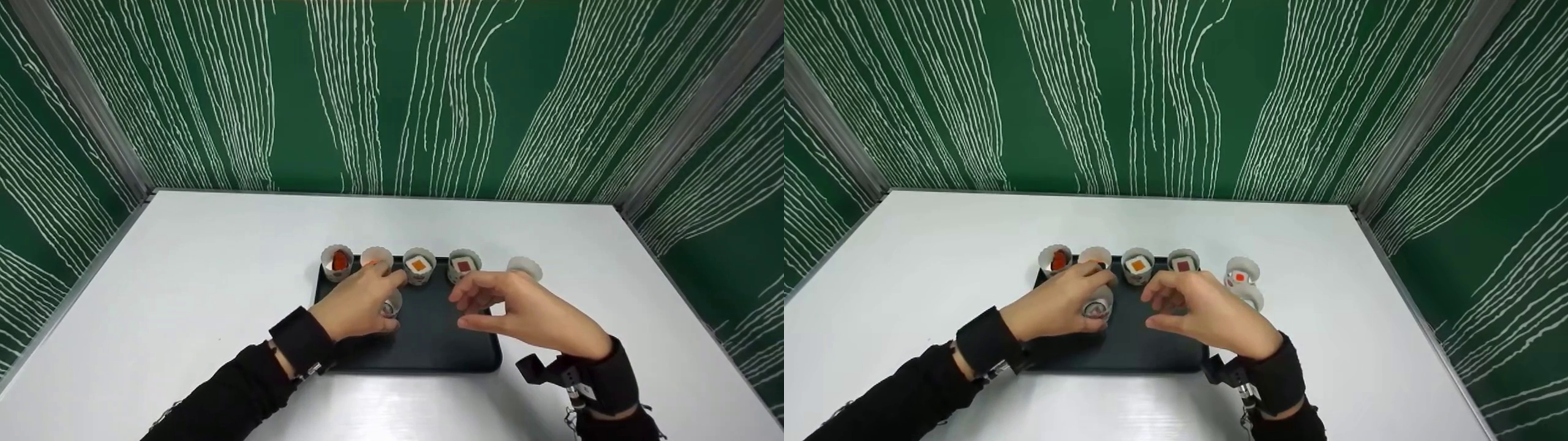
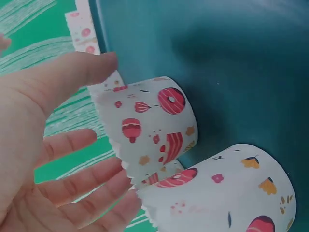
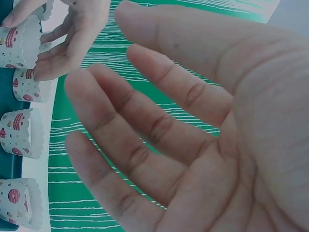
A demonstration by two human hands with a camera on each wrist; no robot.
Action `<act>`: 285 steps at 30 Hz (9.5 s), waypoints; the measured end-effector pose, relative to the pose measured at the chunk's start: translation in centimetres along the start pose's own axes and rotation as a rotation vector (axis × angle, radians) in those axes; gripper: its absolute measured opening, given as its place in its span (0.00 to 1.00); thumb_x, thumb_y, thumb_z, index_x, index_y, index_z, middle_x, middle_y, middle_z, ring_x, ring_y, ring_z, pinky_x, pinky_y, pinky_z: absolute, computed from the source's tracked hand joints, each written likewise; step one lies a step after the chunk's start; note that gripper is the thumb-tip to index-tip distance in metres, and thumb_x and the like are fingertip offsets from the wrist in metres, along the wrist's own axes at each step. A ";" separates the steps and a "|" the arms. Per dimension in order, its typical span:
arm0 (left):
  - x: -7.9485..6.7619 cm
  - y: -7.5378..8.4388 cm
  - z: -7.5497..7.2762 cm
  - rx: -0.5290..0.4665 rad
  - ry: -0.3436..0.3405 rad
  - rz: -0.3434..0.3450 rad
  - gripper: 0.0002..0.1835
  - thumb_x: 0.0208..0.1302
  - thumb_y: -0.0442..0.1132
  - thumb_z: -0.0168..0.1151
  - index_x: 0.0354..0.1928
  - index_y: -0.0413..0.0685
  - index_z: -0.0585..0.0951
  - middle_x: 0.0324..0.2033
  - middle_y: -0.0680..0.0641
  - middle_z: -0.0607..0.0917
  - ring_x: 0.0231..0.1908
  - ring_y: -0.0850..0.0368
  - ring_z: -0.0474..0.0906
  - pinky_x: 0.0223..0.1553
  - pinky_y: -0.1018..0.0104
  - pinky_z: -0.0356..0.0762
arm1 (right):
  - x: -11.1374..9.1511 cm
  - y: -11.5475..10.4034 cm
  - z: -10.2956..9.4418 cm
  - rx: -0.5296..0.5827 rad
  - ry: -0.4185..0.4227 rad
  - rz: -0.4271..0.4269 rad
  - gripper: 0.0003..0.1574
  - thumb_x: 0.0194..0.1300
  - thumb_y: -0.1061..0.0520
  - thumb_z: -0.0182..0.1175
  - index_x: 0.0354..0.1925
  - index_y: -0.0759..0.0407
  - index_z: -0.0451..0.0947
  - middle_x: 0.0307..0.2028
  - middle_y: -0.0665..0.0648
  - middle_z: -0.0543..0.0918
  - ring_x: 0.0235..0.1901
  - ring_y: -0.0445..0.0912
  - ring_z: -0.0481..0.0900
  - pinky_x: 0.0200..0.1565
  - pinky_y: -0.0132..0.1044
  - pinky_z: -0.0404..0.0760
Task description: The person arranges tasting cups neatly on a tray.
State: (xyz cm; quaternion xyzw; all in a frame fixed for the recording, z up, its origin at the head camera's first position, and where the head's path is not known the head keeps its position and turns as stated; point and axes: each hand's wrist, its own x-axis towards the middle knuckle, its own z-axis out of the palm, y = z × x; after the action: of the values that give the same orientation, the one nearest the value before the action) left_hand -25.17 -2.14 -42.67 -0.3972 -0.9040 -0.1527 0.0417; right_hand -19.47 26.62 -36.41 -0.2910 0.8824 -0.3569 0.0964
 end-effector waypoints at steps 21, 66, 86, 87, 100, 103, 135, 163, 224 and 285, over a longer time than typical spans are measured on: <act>-3.8 1.7 -3.0 -0.035 0.315 -0.016 0.33 0.64 0.50 0.79 0.67 0.46 0.80 0.59 0.43 0.83 0.58 0.45 0.84 0.59 0.48 0.84 | 0.5 0.5 0.1 -0.021 0.014 0.008 0.13 0.70 0.52 0.73 0.52 0.48 0.84 0.46 0.46 0.88 0.43 0.38 0.88 0.50 0.34 0.87; -7.2 0.3 -4.7 -0.037 0.388 -0.170 0.37 0.67 0.50 0.77 0.75 0.50 0.76 0.67 0.38 0.82 0.67 0.40 0.81 0.64 0.39 0.81 | -5.1 9.4 -3.1 -0.333 0.154 0.384 0.54 0.67 0.37 0.74 0.70 0.74 0.67 0.59 0.74 0.81 0.60 0.69 0.79 0.56 0.64 0.81; -7.3 0.1 -4.4 -0.032 0.386 -0.160 0.34 0.66 0.49 0.78 0.70 0.46 0.80 0.64 0.40 0.83 0.63 0.43 0.84 0.61 0.40 0.83 | -4.5 12.2 -2.0 -0.211 0.115 0.493 0.52 0.67 0.37 0.73 0.65 0.77 0.68 0.40 0.59 0.86 0.38 0.46 0.81 0.34 0.35 0.78; -7.3 0.1 -4.5 -0.036 0.384 -0.162 0.34 0.66 0.49 0.78 0.70 0.47 0.80 0.64 0.40 0.83 0.63 0.43 0.84 0.61 0.40 0.83 | -4.4 12.2 -1.9 -0.205 0.119 0.489 0.51 0.68 0.37 0.73 0.65 0.76 0.69 0.39 0.59 0.86 0.36 0.46 0.80 0.33 0.35 0.77; -7.1 -0.2 -4.2 -0.077 0.359 -0.141 0.35 0.66 0.47 0.78 0.72 0.48 0.78 0.59 0.43 0.85 0.57 0.47 0.86 0.57 0.47 0.86 | -4.1 12.5 -1.8 -0.225 0.120 0.466 0.50 0.70 0.38 0.72 0.67 0.75 0.67 0.34 0.55 0.83 0.33 0.45 0.75 0.32 0.34 0.72; -7.1 -0.1 -4.3 -0.102 0.349 -0.140 0.35 0.66 0.46 0.78 0.73 0.48 0.78 0.59 0.43 0.85 0.57 0.47 0.86 0.57 0.48 0.86 | -4.2 12.5 -1.8 -0.215 0.118 0.468 0.49 0.69 0.39 0.72 0.67 0.74 0.67 0.34 0.56 0.82 0.32 0.46 0.75 0.31 0.34 0.72; -6.3 1.6 -4.0 -0.212 0.275 -0.088 0.34 0.65 0.43 0.78 0.72 0.49 0.78 0.56 0.45 0.86 0.55 0.47 0.86 0.55 0.50 0.87 | -3.7 5.8 -2.3 -0.122 0.150 0.288 0.36 0.69 0.41 0.74 0.65 0.54 0.74 0.39 0.51 0.87 0.33 0.39 0.83 0.35 0.32 0.79; -0.2 6.2 -1.1 -0.336 0.126 -0.067 0.32 0.69 0.40 0.75 0.73 0.47 0.76 0.63 0.44 0.86 0.53 0.55 0.88 0.52 0.67 0.86 | -1.2 2.6 0.3 -0.138 0.179 0.036 0.34 0.66 0.41 0.76 0.64 0.52 0.79 0.51 0.48 0.85 0.45 0.40 0.82 0.49 0.34 0.85; 0.5 6.6 0.4 -0.430 0.252 0.015 0.35 0.57 0.38 0.78 0.67 0.48 0.76 0.55 0.48 0.88 0.53 0.55 0.85 0.56 0.61 0.83 | -0.5 2.8 1.1 0.066 0.138 -0.045 0.15 0.69 0.60 0.74 0.49 0.58 0.80 0.46 0.52 0.85 0.45 0.39 0.88 0.51 0.32 0.87; 6.2 4.4 2.5 -0.064 -0.165 -0.077 0.23 0.54 0.32 0.79 0.53 0.44 0.84 0.45 0.44 0.89 0.45 0.52 0.87 0.44 0.65 0.84 | -3.4 2.8 -2.4 -0.067 0.165 0.074 0.06 0.75 0.48 0.68 0.49 0.42 0.85 0.46 0.43 0.87 0.47 0.37 0.87 0.49 0.32 0.85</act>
State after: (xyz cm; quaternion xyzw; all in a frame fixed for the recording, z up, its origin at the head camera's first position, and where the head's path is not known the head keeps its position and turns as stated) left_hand -26.11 5.82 -42.73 -0.3745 -0.9136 -0.1500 -0.0514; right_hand -18.83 31.60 -36.76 -0.2307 0.9090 -0.3461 0.0266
